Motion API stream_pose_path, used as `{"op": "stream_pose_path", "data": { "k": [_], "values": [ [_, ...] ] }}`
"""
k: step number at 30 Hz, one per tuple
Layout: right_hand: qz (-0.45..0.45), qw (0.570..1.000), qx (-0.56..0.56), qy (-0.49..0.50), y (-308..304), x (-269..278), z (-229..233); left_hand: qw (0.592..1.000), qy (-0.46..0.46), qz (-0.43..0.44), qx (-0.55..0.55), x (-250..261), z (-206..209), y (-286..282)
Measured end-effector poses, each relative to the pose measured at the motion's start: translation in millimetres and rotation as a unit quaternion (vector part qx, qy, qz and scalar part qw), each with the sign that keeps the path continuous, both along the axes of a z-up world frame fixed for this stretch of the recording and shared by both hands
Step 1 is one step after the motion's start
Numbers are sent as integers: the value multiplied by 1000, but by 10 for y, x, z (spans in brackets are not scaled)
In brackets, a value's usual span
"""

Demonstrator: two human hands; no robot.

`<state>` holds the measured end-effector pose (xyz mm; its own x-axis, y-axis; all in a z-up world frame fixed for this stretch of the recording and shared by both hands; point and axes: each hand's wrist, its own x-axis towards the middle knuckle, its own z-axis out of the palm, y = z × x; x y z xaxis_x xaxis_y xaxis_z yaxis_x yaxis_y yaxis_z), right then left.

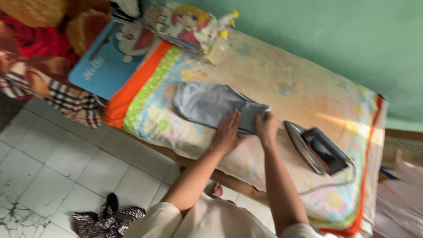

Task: The person irons a light blue t-shirt and a patterned cloth on an ironing board, then folds them. They then iron and fold a pair of grey sweatpants. The person uses a spray bottle to moisten the fabric during ironing.

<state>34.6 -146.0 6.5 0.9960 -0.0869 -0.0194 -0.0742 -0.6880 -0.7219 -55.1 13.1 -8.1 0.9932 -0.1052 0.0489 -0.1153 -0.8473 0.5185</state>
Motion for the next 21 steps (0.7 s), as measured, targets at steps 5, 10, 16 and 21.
{"op": "stream_pose_path", "data": {
  "k": [5,10,16,21],
  "values": [
    [104,987,25,-117,856,190,486,938,3,130,-322,67,-537,158],
    [232,966,79,-77,1997,174,492,576,16,248,-779,158,-924,731],
    [139,980,61,-132,1598,782,18,428,85,293,-851,127,-795,971],
    [133,981,138,19,1467,975,-441,444,39,230,-865,106,-828,934]
  ]
}}
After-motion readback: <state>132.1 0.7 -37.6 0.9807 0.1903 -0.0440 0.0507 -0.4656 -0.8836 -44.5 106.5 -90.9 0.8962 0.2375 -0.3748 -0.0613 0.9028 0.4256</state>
